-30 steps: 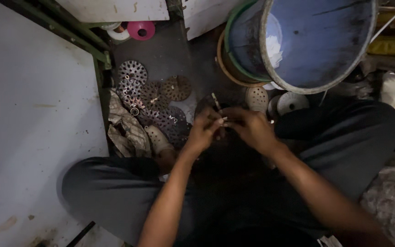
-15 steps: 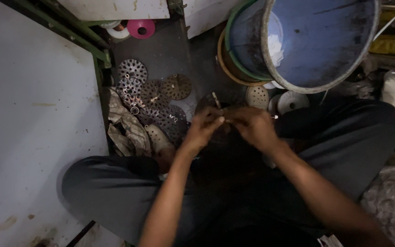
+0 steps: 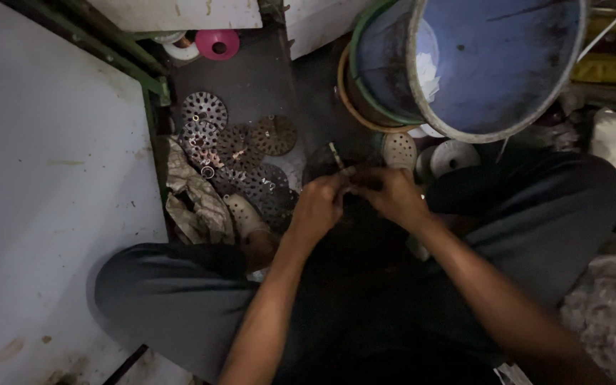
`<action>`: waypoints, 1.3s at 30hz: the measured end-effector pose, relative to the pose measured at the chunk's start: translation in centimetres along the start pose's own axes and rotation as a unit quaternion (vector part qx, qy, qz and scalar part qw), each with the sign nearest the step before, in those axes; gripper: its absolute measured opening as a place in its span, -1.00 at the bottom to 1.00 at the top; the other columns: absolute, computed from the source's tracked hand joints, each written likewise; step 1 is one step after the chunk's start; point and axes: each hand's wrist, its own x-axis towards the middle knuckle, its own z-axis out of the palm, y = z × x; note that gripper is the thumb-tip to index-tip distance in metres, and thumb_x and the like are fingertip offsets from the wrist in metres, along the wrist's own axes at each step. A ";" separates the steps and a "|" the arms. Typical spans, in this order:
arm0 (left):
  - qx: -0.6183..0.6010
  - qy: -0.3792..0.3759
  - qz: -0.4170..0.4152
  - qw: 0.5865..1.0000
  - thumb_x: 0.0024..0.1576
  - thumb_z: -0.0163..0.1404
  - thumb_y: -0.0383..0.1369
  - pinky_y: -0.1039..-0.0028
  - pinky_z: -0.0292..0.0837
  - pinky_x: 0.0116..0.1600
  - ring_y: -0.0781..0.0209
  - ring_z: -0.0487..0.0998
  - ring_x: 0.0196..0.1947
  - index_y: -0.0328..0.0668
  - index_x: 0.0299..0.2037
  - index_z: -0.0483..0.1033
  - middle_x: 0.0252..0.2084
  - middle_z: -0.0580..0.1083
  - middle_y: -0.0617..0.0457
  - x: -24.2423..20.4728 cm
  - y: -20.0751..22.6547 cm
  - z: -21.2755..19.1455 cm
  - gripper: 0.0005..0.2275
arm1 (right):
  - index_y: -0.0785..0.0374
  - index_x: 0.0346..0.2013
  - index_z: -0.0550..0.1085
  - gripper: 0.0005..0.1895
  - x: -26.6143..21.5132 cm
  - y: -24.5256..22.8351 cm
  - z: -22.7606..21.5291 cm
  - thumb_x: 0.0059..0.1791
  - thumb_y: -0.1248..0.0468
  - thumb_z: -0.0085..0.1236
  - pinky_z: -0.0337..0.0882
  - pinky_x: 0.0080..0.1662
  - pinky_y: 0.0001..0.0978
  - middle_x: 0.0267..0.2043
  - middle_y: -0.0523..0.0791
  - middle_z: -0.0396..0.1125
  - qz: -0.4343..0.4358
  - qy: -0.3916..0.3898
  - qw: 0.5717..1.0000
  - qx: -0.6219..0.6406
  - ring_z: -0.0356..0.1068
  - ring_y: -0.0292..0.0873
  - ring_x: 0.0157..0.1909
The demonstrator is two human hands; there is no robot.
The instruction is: The person sits on the floor and repeatedly cleans small white rectangular metal pieces using a handheld tool. They dip the tool into a bucket of water, wipe the metal piece, and place it into a blue container. This process is repeated for multiple pieces.
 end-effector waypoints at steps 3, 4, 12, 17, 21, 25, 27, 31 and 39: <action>-0.091 -0.012 -0.033 0.995 0.09 0.13 -0.53 0.18 0.58 -0.17 -0.22 0.66 -0.24 -0.37 -0.20 0.62 -0.24 0.59 -0.28 0.0 -0.3 0.2 -0.89 | 0.20 -0.14 0.66 -0.74 -0.1 2.3 0.6 -0.07 0.17 0.35 0.53 -0.26 -0.25 -0.27 -0.04 0.58 -0.047 0.026 0.998 -0.022 0.57 -0.13 -0.38; -0.079 -0.001 -0.050 0.996 0.11 0.13 -0.50 0.16 0.56 -0.19 -0.24 0.65 -0.26 -0.37 -0.18 0.63 -0.25 0.59 -0.29 -0.1 -0.5 0.4 -0.88 | 0.21 -0.17 0.66 -0.74 -0.1 3.2 1.1 -0.08 0.16 0.35 0.55 -0.22 -0.26 -0.26 -0.04 0.58 -0.084 0.041 0.995 -0.029 0.60 -0.15 -0.32; 0.077 -0.082 -0.227 0.967 0.22 0.04 -0.42 0.06 0.55 -0.05 -0.32 0.63 -0.20 -0.40 -0.26 0.61 -0.28 0.59 -0.35 -0.7 -6.2 0.6 -0.85 | 0.05 -0.16 0.68 -0.70 -0.3 8.3 5.8 -0.11 0.04 0.29 0.48 -0.06 -0.05 -0.19 -0.01 0.54 -0.005 0.071 0.968 -0.242 0.52 0.07 -0.13; 0.062 -0.103 -0.142 0.983 0.00 0.08 -0.57 -0.03 0.48 -0.04 -0.47 0.54 -0.12 -0.55 -0.07 0.45 -0.14 0.51 -0.50 -2.2 -7.2 3.2 -0.72 | 0.08 -0.18 0.68 -0.73 0.9 7.5 7.8 -0.03 0.02 0.27 0.50 -0.15 -0.07 -0.25 0.00 0.54 0.003 0.224 0.966 -0.129 0.54 0.09 -0.26; 0.092 -0.084 -0.141 0.982 -0.07 0.04 -0.67 0.02 0.51 -0.01 -0.44 0.55 -0.11 -0.54 -0.13 0.44 -0.15 0.50 -0.48 -2.6 -7.2 4.7 -0.73 | 0.14 -0.18 0.66 -0.71 0.1 7.1 10.4 -0.01 0.02 0.28 0.50 -0.19 -0.10 -0.27 0.01 0.54 -0.005 0.279 0.958 -0.062 0.54 0.07 -0.29; 0.072 -0.055 -0.081 0.993 -0.09 0.02 -0.64 0.04 0.50 0.05 -0.42 0.54 -0.08 -0.53 -0.15 0.43 -0.14 0.50 -0.47 -2.3 -6.8 4.6 -0.73 | 0.18 -0.17 0.69 -0.74 0.0 7.3 10.8 -0.02 0.10 0.29 0.48 -0.16 -0.09 -0.28 0.05 0.52 -0.006 0.290 0.954 -0.077 0.54 0.09 -0.28; 0.064 -0.071 -0.118 0.988 0.00 0.02 -0.62 0.04 0.49 0.06 -0.41 0.53 -0.06 -0.52 -0.12 0.44 -0.11 0.49 -0.47 -2.2 -6.1 4.8 -0.77 | 0.17 -0.19 0.67 -0.77 0.3 7.6 10.2 -0.02 0.12 0.28 0.51 -0.16 -0.15 -0.27 0.03 0.52 -0.011 0.319 0.946 -0.053 0.56 0.04 -0.26; 0.068 -0.070 -0.110 0.989 -0.03 0.01 -0.63 0.05 0.47 0.00 -0.37 0.53 -0.08 -0.48 -0.13 0.46 -0.09 0.50 -0.41 -2.1 -4.6 5.2 -0.76 | 0.18 -0.19 0.65 -0.81 0.5 8.1 9.9 -0.03 0.19 0.27 0.52 -0.11 -0.17 -0.24 0.04 0.53 -0.035 0.339 0.940 -0.032 0.57 0.05 -0.24; 0.126 -0.116 -0.092 0.981 -0.01 0.02 -0.65 0.14 0.52 -0.01 -0.25 0.56 -0.12 -0.48 -0.14 0.50 -0.11 0.52 -0.33 -0.8 -2.5 4.3 -0.78 | 0.20 -0.18 0.65 -0.79 1.8 6.2 7.5 -0.05 0.21 0.25 0.47 -0.03 -0.01 -0.16 0.09 0.52 -0.032 0.263 0.960 -0.087 0.50 0.18 -0.11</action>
